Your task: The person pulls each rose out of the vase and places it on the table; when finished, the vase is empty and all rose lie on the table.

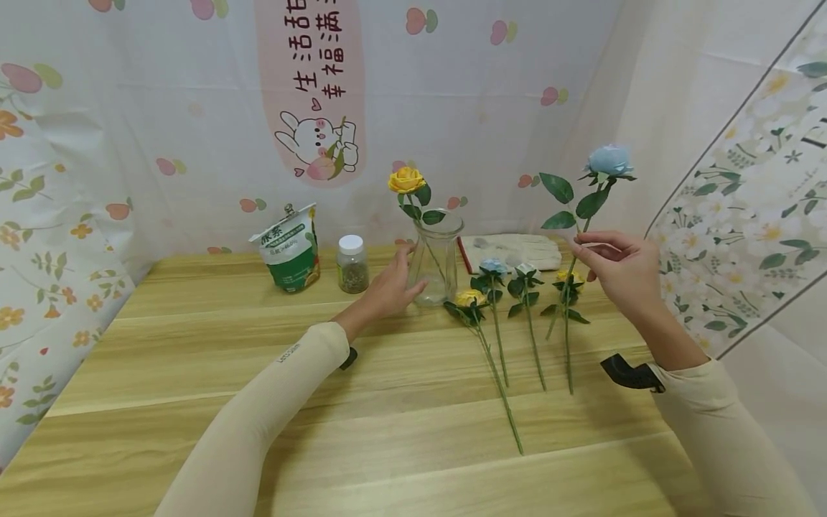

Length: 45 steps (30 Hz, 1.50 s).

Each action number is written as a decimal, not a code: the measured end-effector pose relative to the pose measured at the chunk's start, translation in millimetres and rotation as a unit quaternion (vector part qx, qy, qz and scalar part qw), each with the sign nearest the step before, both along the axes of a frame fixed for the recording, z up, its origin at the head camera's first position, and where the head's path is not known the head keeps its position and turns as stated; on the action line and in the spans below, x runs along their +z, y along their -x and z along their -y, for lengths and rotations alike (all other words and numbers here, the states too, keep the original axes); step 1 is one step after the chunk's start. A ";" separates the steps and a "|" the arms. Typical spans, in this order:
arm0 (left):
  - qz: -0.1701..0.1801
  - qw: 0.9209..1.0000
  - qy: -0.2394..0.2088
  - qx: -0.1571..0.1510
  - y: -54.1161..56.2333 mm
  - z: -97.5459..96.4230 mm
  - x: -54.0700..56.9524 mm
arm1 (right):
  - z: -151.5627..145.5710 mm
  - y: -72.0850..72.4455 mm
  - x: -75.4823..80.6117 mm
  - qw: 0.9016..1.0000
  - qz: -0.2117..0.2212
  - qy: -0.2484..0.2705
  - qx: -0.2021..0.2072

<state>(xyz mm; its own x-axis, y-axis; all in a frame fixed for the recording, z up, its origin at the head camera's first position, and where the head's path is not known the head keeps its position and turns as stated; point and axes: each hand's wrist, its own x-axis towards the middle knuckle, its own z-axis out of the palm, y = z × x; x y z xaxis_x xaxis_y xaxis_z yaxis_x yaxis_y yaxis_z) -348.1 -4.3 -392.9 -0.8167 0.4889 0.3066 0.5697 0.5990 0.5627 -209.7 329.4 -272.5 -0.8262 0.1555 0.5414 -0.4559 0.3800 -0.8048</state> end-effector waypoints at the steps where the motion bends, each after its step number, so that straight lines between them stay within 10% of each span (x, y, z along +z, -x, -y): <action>1: -0.004 1.000 0.002 0.003 0.1 -0.1 0.1 | -2.5 -2.1 -1.3 1.000 0.009 -0.012 -0.007; 21: -0.013 0.999 0.022 0.020 -0.3 0.0 -2.5 | -65.5 -35.2 -36.6 0.967 0.186 -0.169 -0.048; 45: -0.033 0.999 0.025 0.020 2.2 -1.6 -5.2 | -128.8 -27.8 -81.5 0.910 0.346 -0.230 -0.019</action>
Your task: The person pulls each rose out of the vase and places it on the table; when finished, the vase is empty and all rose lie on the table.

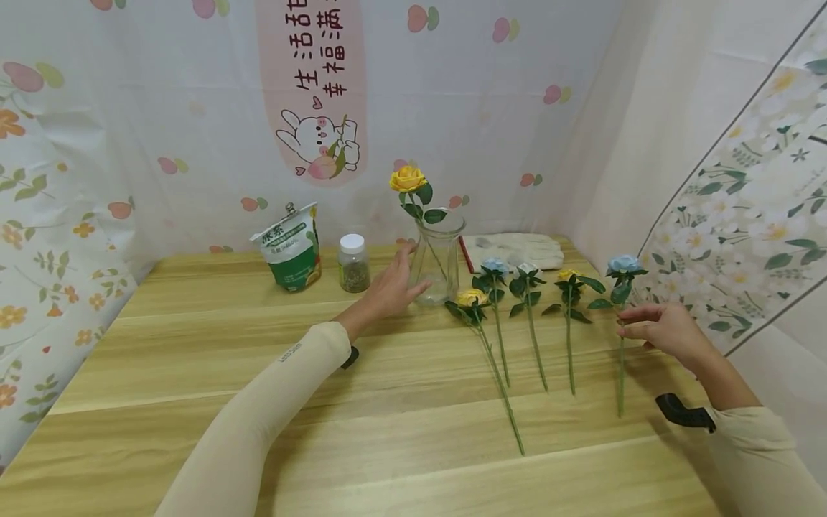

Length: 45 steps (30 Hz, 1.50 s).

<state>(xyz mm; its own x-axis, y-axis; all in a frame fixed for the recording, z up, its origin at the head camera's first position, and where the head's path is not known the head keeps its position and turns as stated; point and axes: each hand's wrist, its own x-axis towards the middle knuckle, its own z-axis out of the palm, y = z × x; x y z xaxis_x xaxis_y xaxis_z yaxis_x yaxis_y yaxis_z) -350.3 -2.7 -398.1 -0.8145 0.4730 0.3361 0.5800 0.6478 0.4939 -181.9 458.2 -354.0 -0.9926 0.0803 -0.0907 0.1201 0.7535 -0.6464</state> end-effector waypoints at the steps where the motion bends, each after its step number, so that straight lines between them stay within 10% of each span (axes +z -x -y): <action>1: -0.002 1.000 0.002 0.000 0.3 -0.1 -0.1 | -2.1 0.1 -1.2 1.000 0.004 0.002 0.002; 45: 0.015 1.000 0.012 0.000 -2.3 0.4 3.0 | -23.1 -1.1 -20.7 0.998 0.059 0.017 0.023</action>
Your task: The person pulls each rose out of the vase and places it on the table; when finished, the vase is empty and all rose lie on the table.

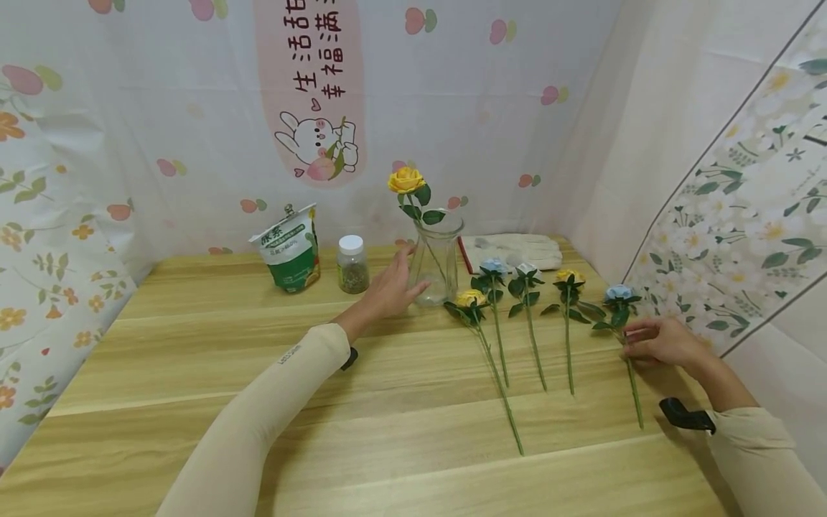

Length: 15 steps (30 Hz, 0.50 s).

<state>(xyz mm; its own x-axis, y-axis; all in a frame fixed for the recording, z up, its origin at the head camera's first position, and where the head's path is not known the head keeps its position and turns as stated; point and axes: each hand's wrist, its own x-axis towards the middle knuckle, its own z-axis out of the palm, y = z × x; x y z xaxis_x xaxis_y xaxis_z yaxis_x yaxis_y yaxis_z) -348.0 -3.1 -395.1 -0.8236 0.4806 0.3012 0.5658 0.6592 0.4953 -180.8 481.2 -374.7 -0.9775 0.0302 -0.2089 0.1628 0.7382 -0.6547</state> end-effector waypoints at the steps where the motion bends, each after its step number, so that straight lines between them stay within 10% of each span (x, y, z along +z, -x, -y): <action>1: 0.002 1.000 0.001 0.000 -0.1 0.1 0.1 | 2.9 -0.6 2.5 1.000 -0.001 -0.008 0.000; 9: 0.003 1.000 -0.006 -0.002 0.6 0.3 -1.1 | 37.0 0.5 26.4 0.985 -0.062 -0.161 -0.001; 15: -0.003 1.000 -0.011 -0.004 1.0 0.6 -3.0 | 67.1 7.8 36.9 0.988 -0.063 -0.137 0.015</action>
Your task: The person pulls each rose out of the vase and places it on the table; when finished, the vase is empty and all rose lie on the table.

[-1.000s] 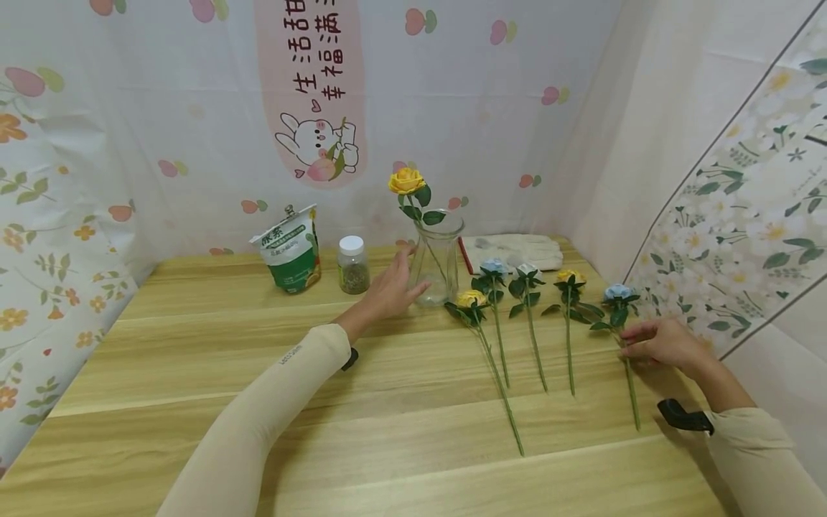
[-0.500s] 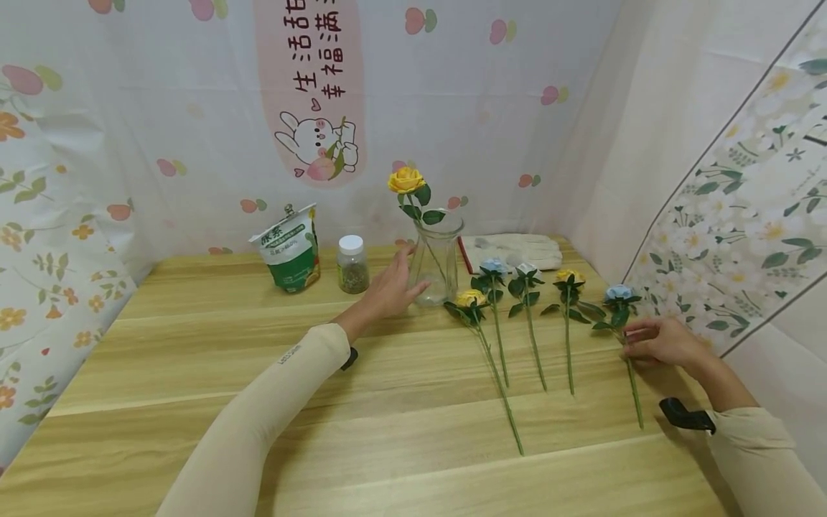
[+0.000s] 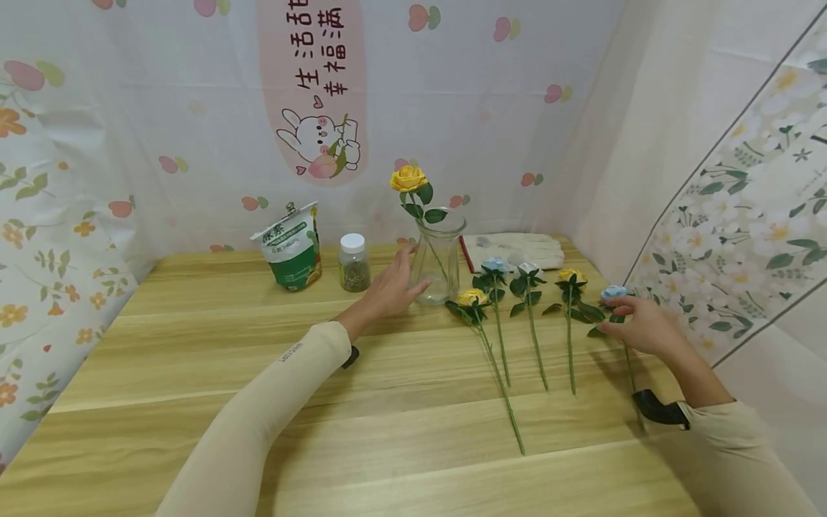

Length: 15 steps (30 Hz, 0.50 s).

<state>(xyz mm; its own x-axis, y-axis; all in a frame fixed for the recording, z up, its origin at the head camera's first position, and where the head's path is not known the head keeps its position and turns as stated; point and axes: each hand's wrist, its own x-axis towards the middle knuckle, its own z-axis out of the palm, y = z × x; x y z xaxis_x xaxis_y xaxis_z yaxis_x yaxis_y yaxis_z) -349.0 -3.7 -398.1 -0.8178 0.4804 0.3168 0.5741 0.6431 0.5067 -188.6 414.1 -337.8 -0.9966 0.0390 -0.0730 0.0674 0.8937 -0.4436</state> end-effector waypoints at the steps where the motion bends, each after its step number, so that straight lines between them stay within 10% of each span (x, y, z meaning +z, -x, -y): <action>1: -0.001 1.000 0.000 -0.001 0.1 0.0 -0.1 | 5.8 1.1 1.5 1.000 -0.005 -0.002 0.006; 15: -0.012 1.000 0.003 0.000 0.2 0.2 0.3 | 94.5 33.3 23.0 0.994 -0.052 0.070 0.068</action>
<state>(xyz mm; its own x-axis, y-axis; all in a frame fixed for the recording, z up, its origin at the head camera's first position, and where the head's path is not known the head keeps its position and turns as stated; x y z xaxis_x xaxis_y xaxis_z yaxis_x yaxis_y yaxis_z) -349.1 -3.9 -397.8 -0.8105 0.4818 0.3331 0.5854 0.6460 0.4900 -221.9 319.6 -314.7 -0.9943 -0.1002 0.0359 -0.1030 0.8209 -0.5617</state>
